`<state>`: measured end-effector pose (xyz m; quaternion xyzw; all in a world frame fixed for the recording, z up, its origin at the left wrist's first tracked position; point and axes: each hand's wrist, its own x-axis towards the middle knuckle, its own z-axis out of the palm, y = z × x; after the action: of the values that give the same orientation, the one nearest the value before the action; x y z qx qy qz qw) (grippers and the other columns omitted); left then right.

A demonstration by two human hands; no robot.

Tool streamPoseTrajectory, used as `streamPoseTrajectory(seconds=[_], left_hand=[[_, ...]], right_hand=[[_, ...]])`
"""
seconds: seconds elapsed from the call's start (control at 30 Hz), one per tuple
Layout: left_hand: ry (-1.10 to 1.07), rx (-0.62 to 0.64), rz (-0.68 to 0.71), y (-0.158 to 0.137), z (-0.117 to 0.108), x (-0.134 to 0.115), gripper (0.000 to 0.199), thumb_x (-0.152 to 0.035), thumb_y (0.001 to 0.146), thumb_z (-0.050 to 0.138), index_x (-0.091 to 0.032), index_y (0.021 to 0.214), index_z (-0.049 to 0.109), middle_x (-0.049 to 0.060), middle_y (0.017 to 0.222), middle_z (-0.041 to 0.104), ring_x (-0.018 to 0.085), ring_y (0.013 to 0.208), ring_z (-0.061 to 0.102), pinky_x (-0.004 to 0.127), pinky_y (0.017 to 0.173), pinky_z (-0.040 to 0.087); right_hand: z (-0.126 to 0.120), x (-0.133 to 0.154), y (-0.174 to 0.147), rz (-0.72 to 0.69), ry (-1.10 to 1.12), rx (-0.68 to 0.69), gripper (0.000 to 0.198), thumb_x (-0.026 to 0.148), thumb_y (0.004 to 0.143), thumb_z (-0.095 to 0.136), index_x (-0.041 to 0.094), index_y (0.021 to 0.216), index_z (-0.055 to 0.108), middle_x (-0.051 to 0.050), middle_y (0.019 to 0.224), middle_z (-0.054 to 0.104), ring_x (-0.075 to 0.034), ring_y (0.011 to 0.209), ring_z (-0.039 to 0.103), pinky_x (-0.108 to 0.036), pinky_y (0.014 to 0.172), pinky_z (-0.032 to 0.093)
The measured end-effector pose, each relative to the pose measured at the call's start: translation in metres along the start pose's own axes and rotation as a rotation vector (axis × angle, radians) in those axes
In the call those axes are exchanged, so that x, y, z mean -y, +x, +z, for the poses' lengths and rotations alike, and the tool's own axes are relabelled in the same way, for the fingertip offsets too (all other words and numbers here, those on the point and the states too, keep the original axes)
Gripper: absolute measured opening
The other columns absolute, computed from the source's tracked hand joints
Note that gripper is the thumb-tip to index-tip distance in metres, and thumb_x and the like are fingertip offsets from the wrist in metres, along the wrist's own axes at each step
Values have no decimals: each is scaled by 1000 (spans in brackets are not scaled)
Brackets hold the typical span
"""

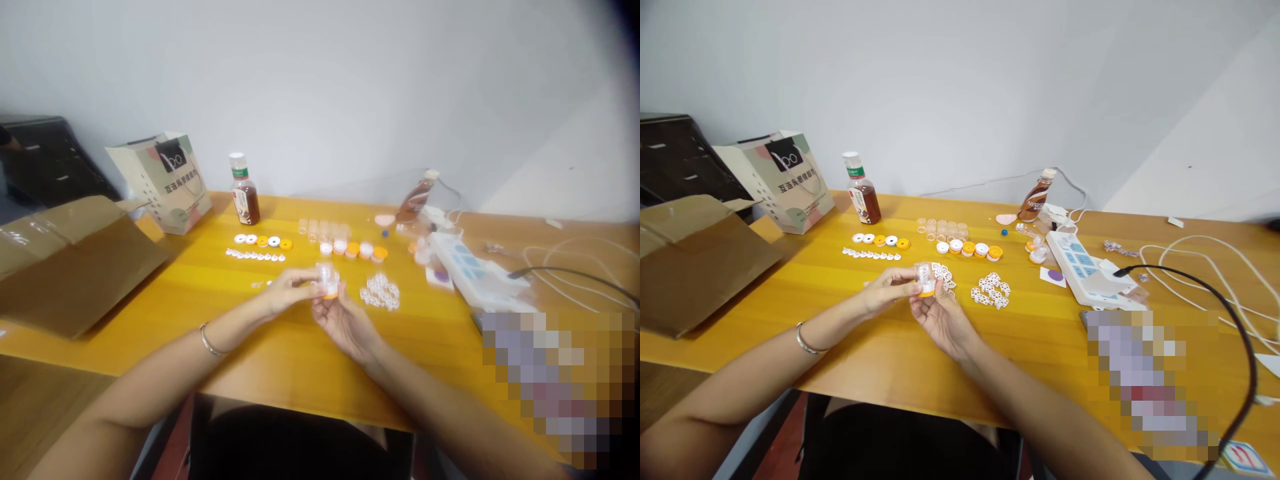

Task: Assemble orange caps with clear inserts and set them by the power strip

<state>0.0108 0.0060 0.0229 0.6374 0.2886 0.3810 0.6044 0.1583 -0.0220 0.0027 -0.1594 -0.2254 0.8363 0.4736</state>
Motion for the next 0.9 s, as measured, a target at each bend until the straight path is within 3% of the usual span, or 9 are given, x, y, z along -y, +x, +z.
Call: streamPoseTrajectory(seconds=[0.23,0.43,0.6,0.73,0.9], left_hand=[[186,-110,47,3,1,2,30,-32,72,65,-14,97,66,10,105,62,22,100,55,35,89,42],[222,-149,86,5,-4,3,32,-29,74,63,-18,104,62,9,110,59,21,105,52,36,91,40],[150,-265,110,6,-4,3,29,-31,74,64,-14,98,62,7,94,64,16,86,58,31,82,44],[37,-205,107,6,-5,7,25,-31,75,63,-16,95,64,6,93,65,15,84,58,29,82,43],[-221,-18,103,5,-6,10,31,-34,74,64,-18,101,64,8,99,64,18,88,59,30,82,44]], right_hand=[[-4,-4,3,-170,-130,-122,20,32,67,72,23,82,62,2,86,65,-9,81,58,-20,78,47],[-8,-1,7,-118,-147,-176,22,37,72,66,21,87,63,0,85,65,-10,78,59,-22,78,47],[-6,-2,7,-60,-164,-120,21,34,73,67,18,86,63,-1,80,64,-11,75,59,-22,72,46],[-3,-3,4,-3,-84,-86,22,38,76,62,20,88,62,0,77,62,-9,69,56,-19,62,45],[0,0,-1,148,-66,64,22,41,81,54,20,87,59,1,69,57,-8,58,48,-19,57,42]])
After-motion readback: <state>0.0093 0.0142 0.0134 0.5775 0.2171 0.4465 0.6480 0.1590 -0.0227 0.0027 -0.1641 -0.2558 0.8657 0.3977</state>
